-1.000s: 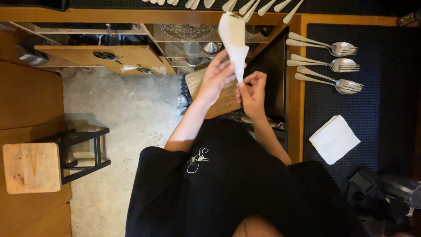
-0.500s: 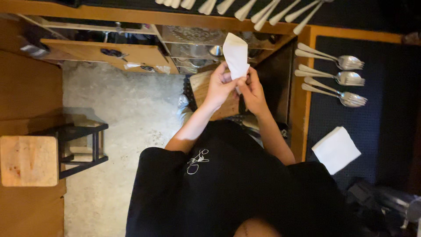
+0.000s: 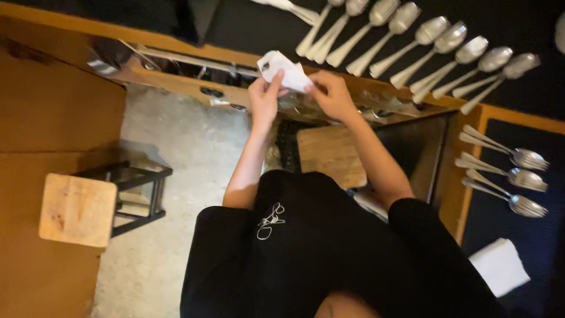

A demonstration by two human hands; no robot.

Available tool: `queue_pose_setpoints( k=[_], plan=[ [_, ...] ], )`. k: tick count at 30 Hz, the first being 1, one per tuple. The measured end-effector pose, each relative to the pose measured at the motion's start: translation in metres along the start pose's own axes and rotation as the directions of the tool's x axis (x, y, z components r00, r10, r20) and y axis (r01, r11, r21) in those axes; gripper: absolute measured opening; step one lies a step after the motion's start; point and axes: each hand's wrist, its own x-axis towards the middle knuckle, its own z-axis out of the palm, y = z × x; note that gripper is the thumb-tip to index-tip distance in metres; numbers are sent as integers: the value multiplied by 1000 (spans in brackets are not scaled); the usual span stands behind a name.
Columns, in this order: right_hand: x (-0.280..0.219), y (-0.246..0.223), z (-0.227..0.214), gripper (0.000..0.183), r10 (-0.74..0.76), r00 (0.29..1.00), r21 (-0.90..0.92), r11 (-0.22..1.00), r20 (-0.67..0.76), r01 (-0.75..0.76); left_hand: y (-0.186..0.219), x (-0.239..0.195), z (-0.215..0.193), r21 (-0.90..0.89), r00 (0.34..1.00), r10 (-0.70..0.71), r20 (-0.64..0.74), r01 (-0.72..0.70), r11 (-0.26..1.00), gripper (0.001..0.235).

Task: The person takes napkins from a stack and wraps individual forks and spoons, tucking them into the folded paper.

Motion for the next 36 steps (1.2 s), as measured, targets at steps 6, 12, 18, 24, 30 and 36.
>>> queue_pose_setpoints(
  k=[6,12,18,24,30,36],
  plan=[
    [160,76,37,21,129,990,40,991,-64,-127,10,163,-38,356,983,81,-166,-17,934,29],
    [221,135,48,20,131,965,-34,989,-227,-142,2,234,-41,477,946,226,-233,-91,874,29],
    [220,135,66,21,-73,910,-384,918,-409,-99,-14,240,-36,718,846,425,-321,-75,692,39],
    [146,57,51,13,-10,852,-264,953,-524,-150,-1,161,10,607,895,416,-162,-242,757,39],
    [-27,13,4,14,206,756,-157,913,-621,-377,-68,20,76,221,789,42,613,-223,949,16],
    [-259,-27,-72,5,80,322,-213,596,-943,-774,-141,-91,134,402,174,-477,861,342,849,19]
  ],
)
